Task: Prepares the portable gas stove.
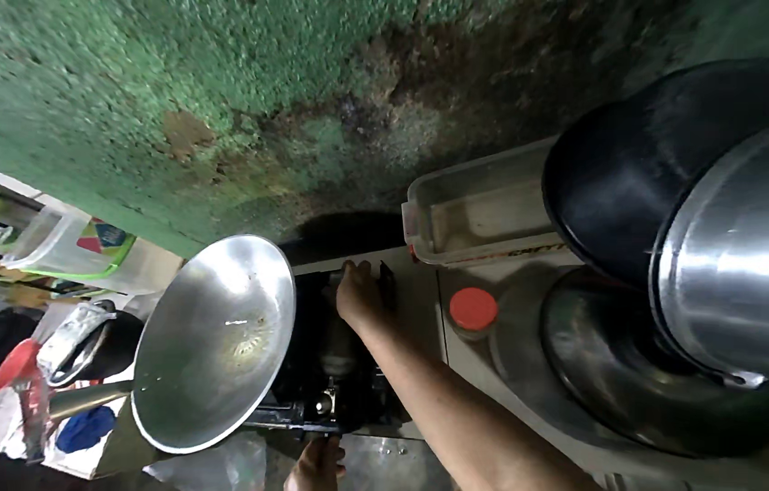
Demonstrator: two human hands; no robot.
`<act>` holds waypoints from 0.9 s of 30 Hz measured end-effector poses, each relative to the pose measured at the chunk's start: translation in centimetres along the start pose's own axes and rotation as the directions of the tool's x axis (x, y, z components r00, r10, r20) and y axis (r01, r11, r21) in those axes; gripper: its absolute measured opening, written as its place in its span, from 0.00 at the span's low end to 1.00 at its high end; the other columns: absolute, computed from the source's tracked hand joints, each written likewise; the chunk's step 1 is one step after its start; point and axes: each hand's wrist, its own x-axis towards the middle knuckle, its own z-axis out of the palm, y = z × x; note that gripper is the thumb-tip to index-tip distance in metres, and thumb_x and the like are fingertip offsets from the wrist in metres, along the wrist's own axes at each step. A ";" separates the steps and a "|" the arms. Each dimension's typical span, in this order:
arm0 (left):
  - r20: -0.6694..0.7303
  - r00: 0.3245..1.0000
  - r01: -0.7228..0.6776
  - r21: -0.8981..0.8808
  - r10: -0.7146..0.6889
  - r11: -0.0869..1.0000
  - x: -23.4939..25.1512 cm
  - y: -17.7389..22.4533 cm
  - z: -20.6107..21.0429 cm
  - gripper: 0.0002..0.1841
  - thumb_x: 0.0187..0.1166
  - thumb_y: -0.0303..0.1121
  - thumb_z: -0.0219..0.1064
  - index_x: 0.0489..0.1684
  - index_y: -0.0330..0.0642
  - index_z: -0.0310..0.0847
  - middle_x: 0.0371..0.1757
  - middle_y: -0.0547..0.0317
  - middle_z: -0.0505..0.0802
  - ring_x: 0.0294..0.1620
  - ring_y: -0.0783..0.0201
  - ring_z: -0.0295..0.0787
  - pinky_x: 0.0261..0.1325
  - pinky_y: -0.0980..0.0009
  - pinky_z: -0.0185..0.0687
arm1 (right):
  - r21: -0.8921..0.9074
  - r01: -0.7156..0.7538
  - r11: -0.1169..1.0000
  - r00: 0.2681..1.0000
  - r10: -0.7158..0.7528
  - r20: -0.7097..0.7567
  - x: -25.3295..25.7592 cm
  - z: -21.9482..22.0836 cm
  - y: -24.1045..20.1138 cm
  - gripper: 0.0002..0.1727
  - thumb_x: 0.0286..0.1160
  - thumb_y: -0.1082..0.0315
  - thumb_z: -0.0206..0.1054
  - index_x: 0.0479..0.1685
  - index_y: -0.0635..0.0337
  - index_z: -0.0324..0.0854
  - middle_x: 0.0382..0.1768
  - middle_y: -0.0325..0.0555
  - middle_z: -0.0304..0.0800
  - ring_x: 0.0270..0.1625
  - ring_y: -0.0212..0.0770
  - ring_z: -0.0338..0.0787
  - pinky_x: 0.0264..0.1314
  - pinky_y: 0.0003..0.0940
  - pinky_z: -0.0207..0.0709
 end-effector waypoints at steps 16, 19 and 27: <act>0.003 1.000 0.008 -0.001 -0.008 1.000 -0.1 0.1 -0.1 0.13 0.89 0.34 0.60 0.50 0.33 0.87 0.37 0.57 0.97 0.33 0.67 0.95 0.43 0.67 0.91 | 0.209 -0.104 0.972 0.991 0.120 -0.064 -0.4 1.4 0.7 0.43 0.68 0.65 0.80 0.84 0.53 0.62 0.78 0.65 0.69 0.66 0.59 0.88 0.62 0.49 0.86; 0.006 1.000 0.015 -0.001 -0.015 1.000 0.1 0.1 -0.1 0.13 0.89 0.34 0.60 0.50 0.33 0.87 0.36 0.57 0.97 0.33 0.67 0.95 0.43 0.67 0.91 | 0.187 -0.084 0.979 0.992 0.100 -0.076 -0.1 1.4 0.4 0.42 0.68 0.64 0.80 0.83 0.53 0.63 0.77 0.67 0.70 0.64 0.60 0.89 0.60 0.51 0.87; 0.015 1.000 0.021 0.016 -0.021 1.000 0.1 0.1 -0.2 0.14 0.90 0.35 0.59 0.51 0.33 0.87 0.37 0.57 0.97 0.34 0.66 0.95 0.45 0.65 0.91 | 0.107 -0.046 0.993 0.998 0.050 -0.030 -0.1 1.1 -0.5 0.41 0.73 0.68 0.74 0.88 0.50 0.59 0.80 0.66 0.68 0.66 0.64 0.87 0.61 0.55 0.86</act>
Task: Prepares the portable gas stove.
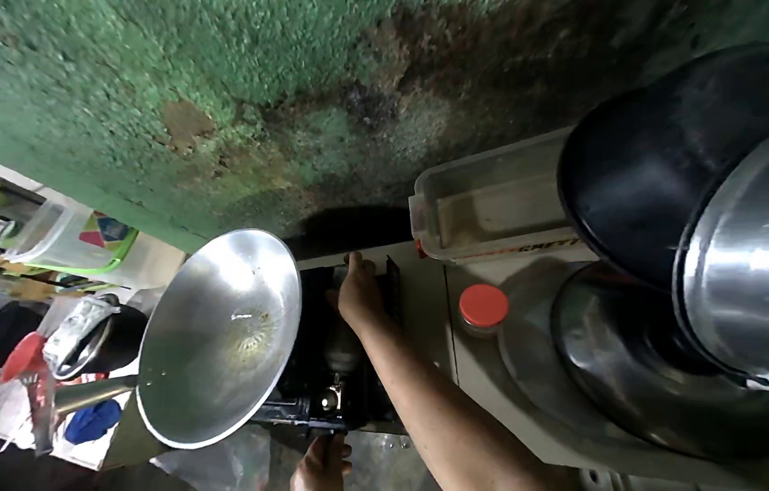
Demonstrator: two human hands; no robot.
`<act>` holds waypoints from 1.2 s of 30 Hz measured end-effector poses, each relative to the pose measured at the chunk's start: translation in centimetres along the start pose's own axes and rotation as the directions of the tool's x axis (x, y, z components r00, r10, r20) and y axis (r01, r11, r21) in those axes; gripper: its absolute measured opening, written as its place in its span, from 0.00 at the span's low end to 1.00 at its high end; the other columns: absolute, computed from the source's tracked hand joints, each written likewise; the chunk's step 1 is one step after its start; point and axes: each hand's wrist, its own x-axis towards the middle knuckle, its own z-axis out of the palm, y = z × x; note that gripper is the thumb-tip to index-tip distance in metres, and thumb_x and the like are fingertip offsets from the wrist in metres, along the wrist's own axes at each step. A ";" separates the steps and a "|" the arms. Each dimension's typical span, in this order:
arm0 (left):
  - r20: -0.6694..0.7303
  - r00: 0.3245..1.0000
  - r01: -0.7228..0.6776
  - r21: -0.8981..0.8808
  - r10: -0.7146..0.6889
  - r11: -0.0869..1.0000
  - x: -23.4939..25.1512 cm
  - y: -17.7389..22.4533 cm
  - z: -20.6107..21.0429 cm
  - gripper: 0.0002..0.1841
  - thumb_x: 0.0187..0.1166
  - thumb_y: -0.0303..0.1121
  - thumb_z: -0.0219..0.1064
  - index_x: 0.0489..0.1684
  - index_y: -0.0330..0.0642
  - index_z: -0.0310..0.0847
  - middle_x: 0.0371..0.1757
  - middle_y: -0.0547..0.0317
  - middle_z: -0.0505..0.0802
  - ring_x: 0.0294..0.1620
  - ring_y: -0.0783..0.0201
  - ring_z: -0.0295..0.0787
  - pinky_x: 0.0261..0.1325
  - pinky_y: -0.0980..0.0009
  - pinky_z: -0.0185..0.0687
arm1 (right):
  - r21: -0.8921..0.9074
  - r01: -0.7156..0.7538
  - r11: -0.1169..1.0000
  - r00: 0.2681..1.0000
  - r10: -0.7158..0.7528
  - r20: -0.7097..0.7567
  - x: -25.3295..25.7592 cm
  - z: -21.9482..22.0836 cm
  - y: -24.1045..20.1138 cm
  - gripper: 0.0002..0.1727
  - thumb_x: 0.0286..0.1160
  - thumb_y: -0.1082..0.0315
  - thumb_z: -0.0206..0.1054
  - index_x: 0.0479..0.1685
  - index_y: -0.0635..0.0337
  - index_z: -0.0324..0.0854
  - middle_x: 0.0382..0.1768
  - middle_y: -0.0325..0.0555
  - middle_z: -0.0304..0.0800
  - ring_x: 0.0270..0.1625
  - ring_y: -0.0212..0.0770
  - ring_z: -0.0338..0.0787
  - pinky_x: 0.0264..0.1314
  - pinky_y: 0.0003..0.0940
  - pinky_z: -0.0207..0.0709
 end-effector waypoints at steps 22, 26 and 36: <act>-0.013 1.000 0.013 -0.010 -0.013 1.000 -0.1 0.3 0.1 0.13 0.89 0.34 0.60 0.49 0.35 0.87 0.36 0.59 0.97 0.31 0.68 0.94 0.41 0.68 0.90 | 0.067 -0.019 0.998 1.000 0.017 0.021 0.1 0.4 1.1 0.45 0.69 0.64 0.80 0.88 0.48 0.60 0.84 0.63 0.63 0.66 0.60 0.87 0.61 0.52 0.86; -0.021 1.000 -0.010 -0.010 0.010 1.000 0.0 0.1 0.2 0.12 0.89 0.34 0.61 0.50 0.35 0.88 0.36 0.59 0.97 0.32 0.68 0.94 0.41 0.68 0.90 | 0.084 0.013 0.996 1.000 -0.013 0.004 -0.2 0.7 1.6 0.46 0.67 0.62 0.81 0.88 0.49 0.59 0.87 0.64 0.61 0.69 0.61 0.87 0.63 0.52 0.86; -0.032 0.999 -0.039 -0.028 0.038 0.999 0.0 0.0 0.4 0.12 0.88 0.32 0.61 0.48 0.34 0.88 0.34 0.58 0.96 0.32 0.67 0.94 0.42 0.68 0.91 | 0.059 0.006 0.998 1.000 -0.006 -0.009 -0.9 0.7 2.1 0.46 0.66 0.57 0.83 0.86 0.54 0.62 0.82 0.68 0.65 0.68 0.62 0.86 0.65 0.52 0.85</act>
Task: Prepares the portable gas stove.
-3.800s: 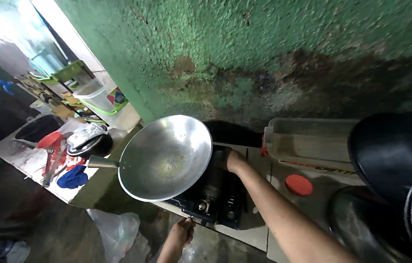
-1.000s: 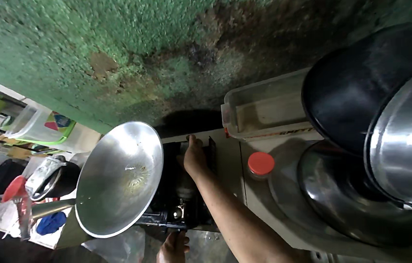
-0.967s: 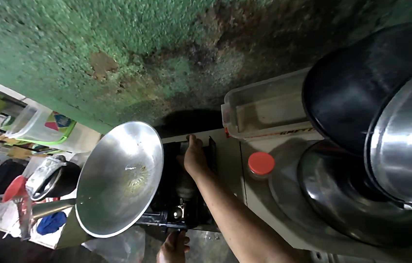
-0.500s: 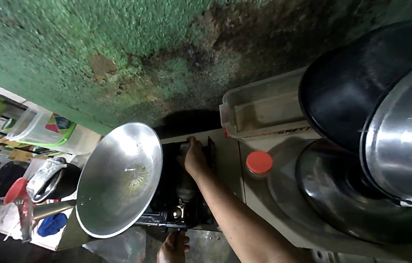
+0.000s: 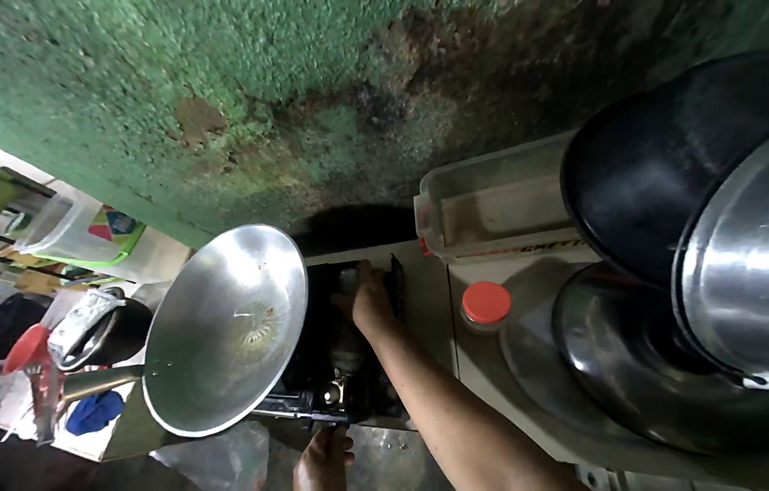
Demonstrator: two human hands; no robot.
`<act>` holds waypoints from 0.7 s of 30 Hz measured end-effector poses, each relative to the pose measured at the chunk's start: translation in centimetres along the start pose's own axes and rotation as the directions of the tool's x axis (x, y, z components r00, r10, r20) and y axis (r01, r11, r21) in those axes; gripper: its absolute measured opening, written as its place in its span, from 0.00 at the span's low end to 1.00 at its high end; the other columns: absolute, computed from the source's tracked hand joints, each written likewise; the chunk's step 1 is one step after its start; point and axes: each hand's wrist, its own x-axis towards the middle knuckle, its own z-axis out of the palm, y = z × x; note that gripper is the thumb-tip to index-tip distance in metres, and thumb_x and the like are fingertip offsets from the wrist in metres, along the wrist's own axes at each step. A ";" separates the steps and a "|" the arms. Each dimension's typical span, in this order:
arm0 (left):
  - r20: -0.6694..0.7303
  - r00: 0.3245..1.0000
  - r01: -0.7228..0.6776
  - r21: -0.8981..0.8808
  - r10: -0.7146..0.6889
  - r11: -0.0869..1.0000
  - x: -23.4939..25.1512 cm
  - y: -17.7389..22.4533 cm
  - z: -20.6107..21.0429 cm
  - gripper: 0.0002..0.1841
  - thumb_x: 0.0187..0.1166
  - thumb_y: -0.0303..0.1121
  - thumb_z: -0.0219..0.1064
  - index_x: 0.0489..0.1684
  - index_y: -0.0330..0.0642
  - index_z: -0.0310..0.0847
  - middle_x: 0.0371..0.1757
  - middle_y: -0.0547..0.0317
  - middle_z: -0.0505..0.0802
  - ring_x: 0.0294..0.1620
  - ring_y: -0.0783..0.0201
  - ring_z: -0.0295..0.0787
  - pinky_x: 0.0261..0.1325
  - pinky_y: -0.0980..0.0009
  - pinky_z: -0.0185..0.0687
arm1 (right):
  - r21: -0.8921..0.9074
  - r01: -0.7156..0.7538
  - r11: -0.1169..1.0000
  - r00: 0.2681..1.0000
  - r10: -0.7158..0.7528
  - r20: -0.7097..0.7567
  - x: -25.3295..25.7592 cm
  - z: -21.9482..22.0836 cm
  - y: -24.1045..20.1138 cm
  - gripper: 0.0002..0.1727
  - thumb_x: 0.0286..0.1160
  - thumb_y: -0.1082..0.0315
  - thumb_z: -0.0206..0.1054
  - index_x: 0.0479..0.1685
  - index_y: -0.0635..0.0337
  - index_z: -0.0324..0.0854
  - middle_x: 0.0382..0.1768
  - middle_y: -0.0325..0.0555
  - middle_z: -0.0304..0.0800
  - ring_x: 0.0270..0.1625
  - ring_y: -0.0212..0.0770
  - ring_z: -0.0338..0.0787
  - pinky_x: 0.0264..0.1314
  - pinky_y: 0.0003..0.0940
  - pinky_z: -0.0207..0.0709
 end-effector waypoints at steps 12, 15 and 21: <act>-0.001 1.000 0.004 -0.011 -0.004 1.000 0.2 -0.1 -0.1 0.11 0.88 0.33 0.62 0.47 0.36 0.88 0.34 0.58 0.96 0.31 0.68 0.94 0.42 0.68 0.91 | -0.001 -0.007 1.000 0.999 0.007 0.047 0.7 -0.2 0.1 0.43 0.63 0.58 0.84 0.83 0.48 0.68 0.82 0.69 0.66 0.72 0.65 0.83 0.66 0.58 0.83; 0.003 1.000 -0.011 -0.034 0.011 0.999 0.1 -0.3 -0.1 0.11 0.88 0.34 0.62 0.47 0.36 0.88 0.33 0.60 0.96 0.31 0.69 0.94 0.41 0.69 0.91 | -0.026 -0.003 1.000 0.998 0.005 0.065 0.6 0.1 -0.2 0.42 0.69 0.60 0.81 0.86 0.48 0.66 0.81 0.66 0.69 0.73 0.64 0.83 0.68 0.59 0.82; 0.021 1.000 -0.004 -0.052 0.005 0.999 0.3 -0.5 -0.2 0.11 0.87 0.35 0.63 0.49 0.36 0.88 0.36 0.59 0.96 0.33 0.68 0.95 0.45 0.68 0.91 | -0.199 0.035 0.979 0.997 -0.022 0.069 0.8 0.2 -0.5 0.42 0.72 0.54 0.78 0.88 0.49 0.65 0.81 0.64 0.72 0.73 0.65 0.83 0.71 0.61 0.79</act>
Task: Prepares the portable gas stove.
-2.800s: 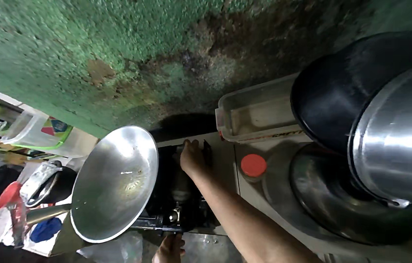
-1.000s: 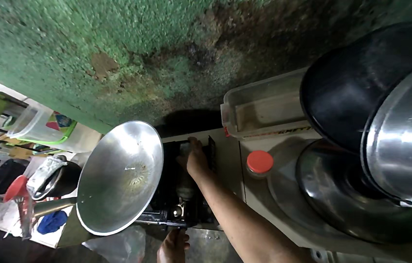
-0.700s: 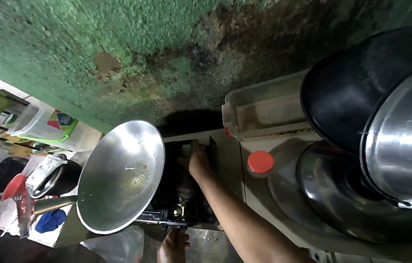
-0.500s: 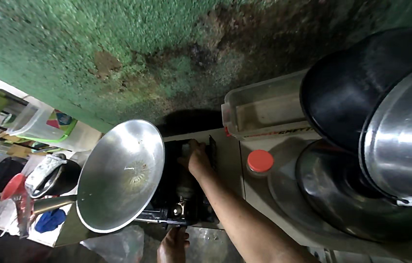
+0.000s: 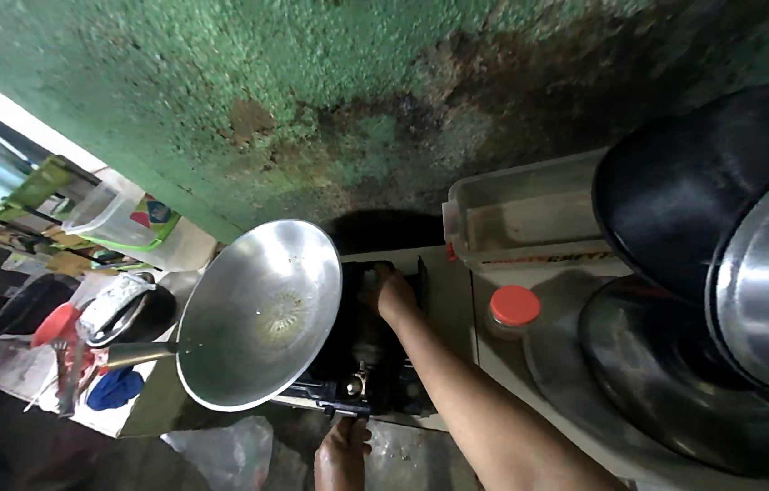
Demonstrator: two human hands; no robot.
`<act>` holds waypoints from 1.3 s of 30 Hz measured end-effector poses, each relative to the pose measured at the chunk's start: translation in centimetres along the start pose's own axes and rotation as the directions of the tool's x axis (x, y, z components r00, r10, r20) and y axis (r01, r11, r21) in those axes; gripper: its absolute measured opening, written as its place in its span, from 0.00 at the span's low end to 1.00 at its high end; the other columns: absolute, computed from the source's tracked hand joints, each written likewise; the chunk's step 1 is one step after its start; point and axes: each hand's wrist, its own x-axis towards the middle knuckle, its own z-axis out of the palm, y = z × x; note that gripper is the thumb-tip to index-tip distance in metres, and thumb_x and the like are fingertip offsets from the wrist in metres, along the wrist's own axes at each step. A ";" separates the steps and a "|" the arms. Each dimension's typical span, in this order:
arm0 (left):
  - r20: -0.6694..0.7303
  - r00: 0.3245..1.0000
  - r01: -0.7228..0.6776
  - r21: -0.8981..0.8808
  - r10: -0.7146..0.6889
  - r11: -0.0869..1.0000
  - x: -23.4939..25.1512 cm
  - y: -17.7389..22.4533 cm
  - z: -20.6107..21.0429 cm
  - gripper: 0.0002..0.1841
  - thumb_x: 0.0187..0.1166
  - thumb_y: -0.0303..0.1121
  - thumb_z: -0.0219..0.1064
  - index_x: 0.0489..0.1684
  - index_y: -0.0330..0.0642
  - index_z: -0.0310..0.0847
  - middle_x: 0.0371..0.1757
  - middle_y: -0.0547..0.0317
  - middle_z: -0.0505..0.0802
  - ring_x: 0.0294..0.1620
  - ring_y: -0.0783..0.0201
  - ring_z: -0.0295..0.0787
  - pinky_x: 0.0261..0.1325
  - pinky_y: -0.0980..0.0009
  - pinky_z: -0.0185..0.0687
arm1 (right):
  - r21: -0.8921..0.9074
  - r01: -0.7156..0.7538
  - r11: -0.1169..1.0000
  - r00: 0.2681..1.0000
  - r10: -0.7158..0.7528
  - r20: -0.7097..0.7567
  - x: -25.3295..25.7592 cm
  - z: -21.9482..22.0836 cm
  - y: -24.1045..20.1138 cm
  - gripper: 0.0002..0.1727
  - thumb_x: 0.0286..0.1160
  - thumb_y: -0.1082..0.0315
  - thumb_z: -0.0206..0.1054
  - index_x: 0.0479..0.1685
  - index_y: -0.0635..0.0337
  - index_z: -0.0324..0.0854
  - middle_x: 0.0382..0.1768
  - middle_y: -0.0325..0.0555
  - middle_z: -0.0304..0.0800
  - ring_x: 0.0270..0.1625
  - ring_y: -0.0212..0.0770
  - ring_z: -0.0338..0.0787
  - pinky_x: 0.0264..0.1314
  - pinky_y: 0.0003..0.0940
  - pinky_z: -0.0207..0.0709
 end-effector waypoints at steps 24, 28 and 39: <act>0.068 0.979 0.187 -0.675 -0.193 0.714 1.5 -2.0 -2.7 0.20 0.97 0.37 0.43 0.59 0.30 0.77 0.38 0.48 0.93 0.34 0.60 0.94 0.37 0.68 0.90 | -0.205 -0.029 0.978 0.995 0.009 -0.100 -2.4 1.1 -2.3 0.38 0.69 0.55 0.80 0.77 0.63 0.72 0.79 0.62 0.74 0.69 0.62 0.86 0.64 0.61 0.83; 0.072 0.982 0.172 -0.714 -0.173 0.679 1.6 -2.0 -2.2 0.20 0.97 0.36 0.42 0.57 0.29 0.76 0.36 0.47 0.93 0.33 0.60 0.94 0.39 0.68 0.91 | -0.253 -0.034 0.967 0.995 0.010 -0.098 -2.4 1.1 -2.9 0.36 0.72 0.58 0.78 0.79 0.62 0.71 0.79 0.61 0.73 0.66 0.62 0.88 0.63 0.61 0.84; 0.214 0.959 0.283 -0.698 -0.185 0.658 2.5 -2.1 -3.1 0.15 0.95 0.35 0.50 0.56 0.31 0.77 0.37 0.51 0.90 0.34 0.62 0.91 0.41 0.69 0.89 | -0.310 0.037 0.950 0.992 -0.073 -0.104 -1.3 1.4 -1.7 0.37 0.70 0.53 0.80 0.77 0.62 0.75 0.78 0.62 0.75 0.68 0.63 0.87 0.64 0.63 0.83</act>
